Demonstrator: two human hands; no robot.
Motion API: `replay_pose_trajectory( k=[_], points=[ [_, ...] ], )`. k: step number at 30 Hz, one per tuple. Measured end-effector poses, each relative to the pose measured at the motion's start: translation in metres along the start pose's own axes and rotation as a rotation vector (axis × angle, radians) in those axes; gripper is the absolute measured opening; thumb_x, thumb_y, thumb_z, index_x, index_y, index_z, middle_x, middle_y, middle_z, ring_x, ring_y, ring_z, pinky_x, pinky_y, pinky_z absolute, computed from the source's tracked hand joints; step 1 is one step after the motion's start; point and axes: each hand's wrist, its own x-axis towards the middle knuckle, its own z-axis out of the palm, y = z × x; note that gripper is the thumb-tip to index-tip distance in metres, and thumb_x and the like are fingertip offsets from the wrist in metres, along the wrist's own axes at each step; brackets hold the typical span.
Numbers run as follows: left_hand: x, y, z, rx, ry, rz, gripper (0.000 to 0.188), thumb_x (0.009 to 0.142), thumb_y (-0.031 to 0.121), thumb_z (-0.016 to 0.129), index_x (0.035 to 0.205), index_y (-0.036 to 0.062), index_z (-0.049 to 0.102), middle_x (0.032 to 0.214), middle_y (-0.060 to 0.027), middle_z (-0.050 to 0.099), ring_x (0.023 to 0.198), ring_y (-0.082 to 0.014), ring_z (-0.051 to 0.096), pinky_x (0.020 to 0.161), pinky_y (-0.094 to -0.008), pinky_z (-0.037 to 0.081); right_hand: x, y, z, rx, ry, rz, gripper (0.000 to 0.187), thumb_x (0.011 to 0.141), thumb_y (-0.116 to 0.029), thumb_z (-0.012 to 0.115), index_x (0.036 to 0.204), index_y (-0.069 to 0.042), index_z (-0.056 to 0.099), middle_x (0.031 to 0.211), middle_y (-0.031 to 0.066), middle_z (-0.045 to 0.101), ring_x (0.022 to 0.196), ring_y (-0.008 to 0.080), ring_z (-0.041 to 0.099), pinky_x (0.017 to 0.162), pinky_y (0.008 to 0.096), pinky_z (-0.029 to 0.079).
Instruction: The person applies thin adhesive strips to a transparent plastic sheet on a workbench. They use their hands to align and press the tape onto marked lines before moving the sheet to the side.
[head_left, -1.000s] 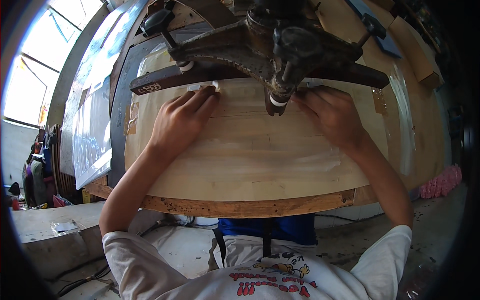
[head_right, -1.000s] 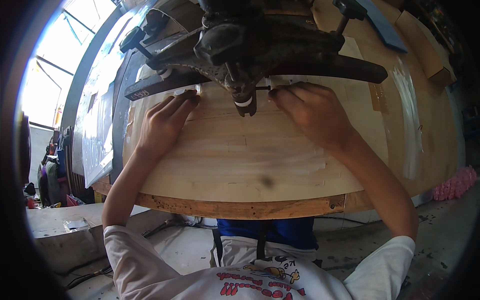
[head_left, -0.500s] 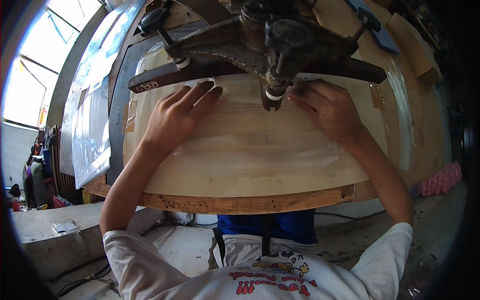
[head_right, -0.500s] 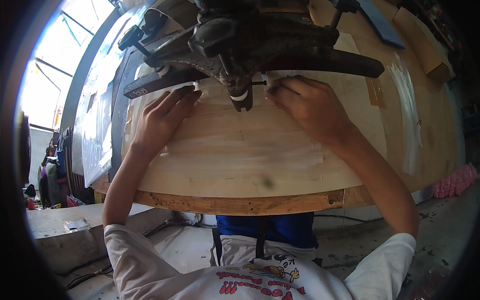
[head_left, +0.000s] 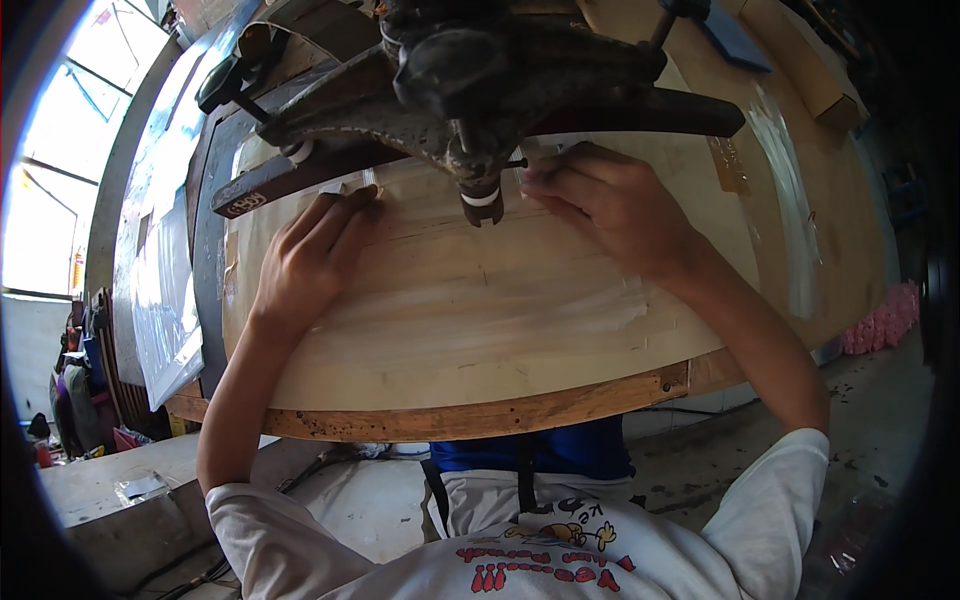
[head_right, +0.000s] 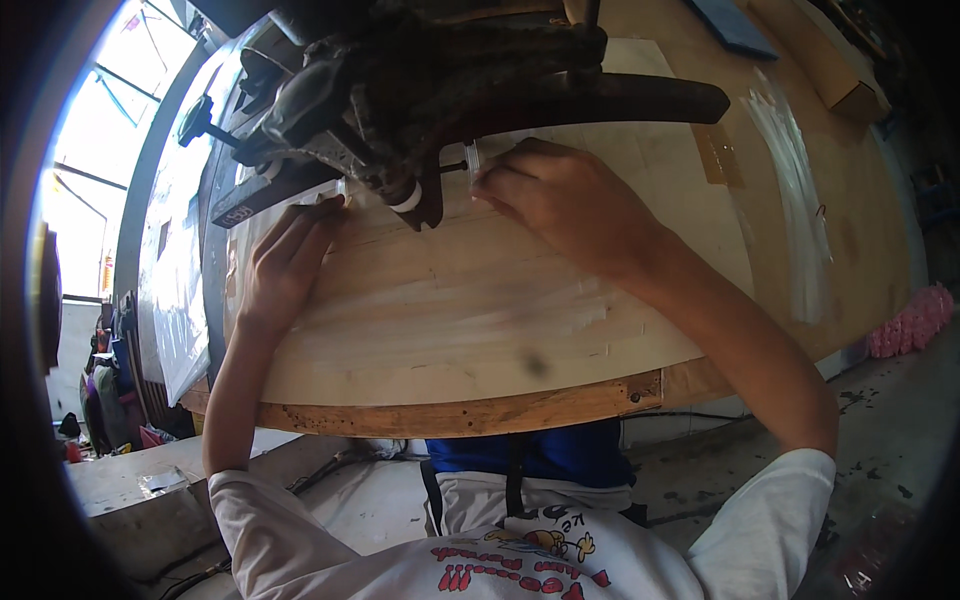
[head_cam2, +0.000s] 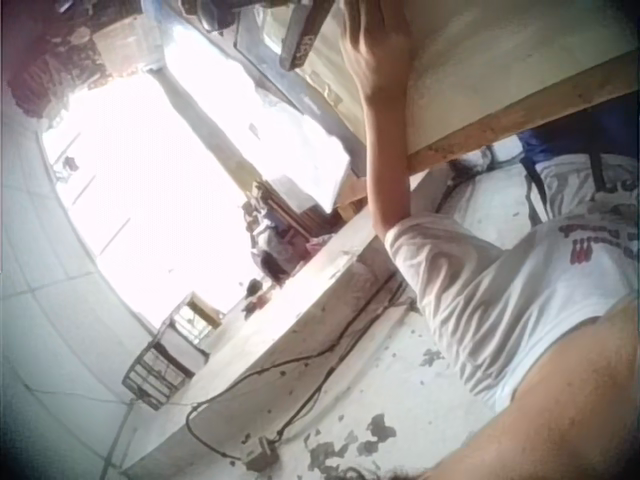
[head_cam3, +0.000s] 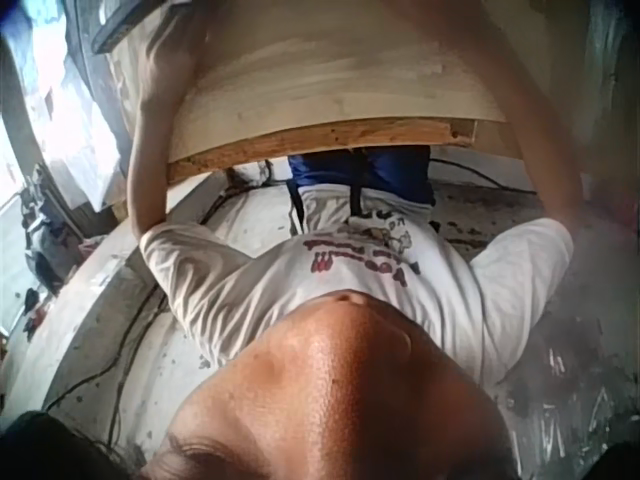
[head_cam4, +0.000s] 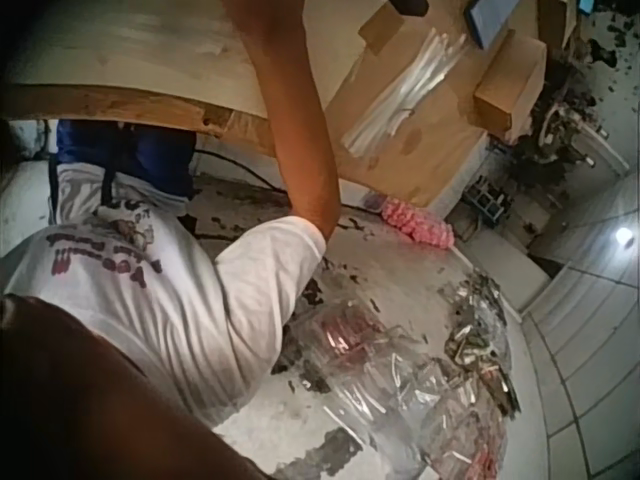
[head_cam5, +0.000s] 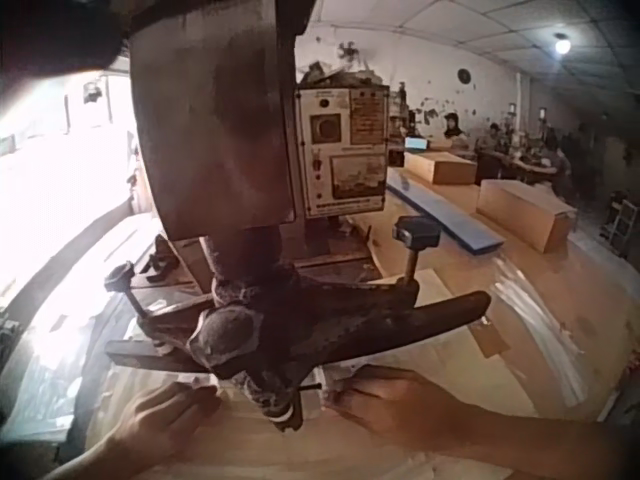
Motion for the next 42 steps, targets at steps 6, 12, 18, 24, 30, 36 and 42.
replay_pose_trajectory(
  k=[6, 12, 18, 24, 30, 36, 42],
  points=[
    [-0.0052, -0.0019, 0.0013, 0.018, -0.017, 0.009, 0.027, 0.082, 0.002, 0.07, 0.109, 0.0023, 0.07, 0.113, -0.0109, 0.073, 0.094, -0.0232, 0.072, 0.08, -0.0344, 0.061, -0.0002, -0.0033, 0.0018, -0.027, -0.015, -0.03, 0.016, 0.088, -0.008, 0.068, 0.103, -0.004, 0.071, 0.1, 0.0101, 0.074, 0.095, 0.0275, 0.072, 0.085, 0.0381, 0.061],
    [0.0005, 0.0016, 0.0006, -0.04, -0.036, -0.049, 0.022, 0.084, -0.001, 0.068, 0.106, 0.0017, 0.071, 0.116, -0.0127, 0.075, 0.096, -0.0276, 0.073, 0.083, -0.0364, 0.059, -0.0022, -0.0012, 0.001, -0.029, -0.009, -0.032, 0.019, 0.088, -0.006, 0.066, 0.106, -0.004, 0.07, 0.102, 0.0098, 0.073, 0.099, 0.0266, 0.071, 0.086, 0.0376, 0.061],
    [-0.0027, -0.0049, 0.0038, -0.079, 0.006, -0.073, 0.028, 0.079, -0.001, 0.068, 0.107, 0.0038, 0.069, 0.115, -0.0112, 0.075, 0.095, -0.0258, 0.074, 0.083, -0.0358, 0.061, 0.0027, -0.0031, 0.002, 0.006, 0.043, -0.019, 0.019, 0.088, -0.005, 0.077, 0.105, 0.0, 0.072, 0.092, 0.0104, 0.073, 0.083, 0.0264, 0.074, 0.072, 0.0363, 0.063],
    [-0.0017, -0.0045, 0.0057, -0.106, 0.044, -0.094, 0.028, 0.079, -0.004, 0.067, 0.106, 0.0027, 0.069, 0.11, -0.0112, 0.076, 0.093, -0.0257, 0.074, 0.082, -0.0355, 0.061, 0.0009, -0.0045, -0.0017, 0.014, -0.029, 0.024, 0.018, 0.091, -0.009, 0.066, 0.108, -0.004, 0.071, 0.1, 0.0097, 0.073, 0.094, 0.0277, 0.073, 0.085, 0.0382, 0.061],
    [-0.0003, -0.0047, 0.0081, -0.122, 0.072, -0.08, 0.025, 0.08, -0.004, 0.068, 0.104, 0.0024, 0.07, 0.108, -0.0113, 0.076, 0.089, -0.0252, 0.074, 0.079, -0.0359, 0.061, 0.0011, -0.0022, 0.0036, 0.014, 0.064, 0.006, 0.018, 0.088, -0.008, 0.078, 0.106, -0.004, 0.074, 0.09, 0.0095, 0.074, 0.08, 0.0256, 0.073, 0.07, 0.0361, 0.062],
    [0.0012, -0.0035, 0.0057, -0.103, 0.063, -0.082, 0.024, 0.081, -0.004, 0.069, 0.104, 0.0027, 0.07, 0.108, -0.0112, 0.076, 0.088, -0.0249, 0.074, 0.079, -0.0354, 0.061, 0.0015, -0.0036, -0.0005, 0.035, -0.013, 0.046, 0.014, 0.095, -0.014, 0.068, 0.106, -0.006, 0.072, 0.095, 0.0092, 0.073, 0.089, 0.0262, 0.073, 0.082, 0.0378, 0.061],
    [-0.0013, -0.0036, 0.0073, -0.086, 0.041, -0.086, 0.025, 0.081, -0.004, 0.069, 0.105, 0.0028, 0.07, 0.11, -0.0108, 0.076, 0.088, -0.0245, 0.073, 0.08, -0.0346, 0.06, -0.0006, -0.0022, 0.0021, 0.01, -0.011, 0.02, 0.016, 0.093, -0.01, 0.067, 0.107, -0.005, 0.071, 0.096, 0.0091, 0.074, 0.091, 0.0255, 0.074, 0.084, 0.0372, 0.062]
  ],
)
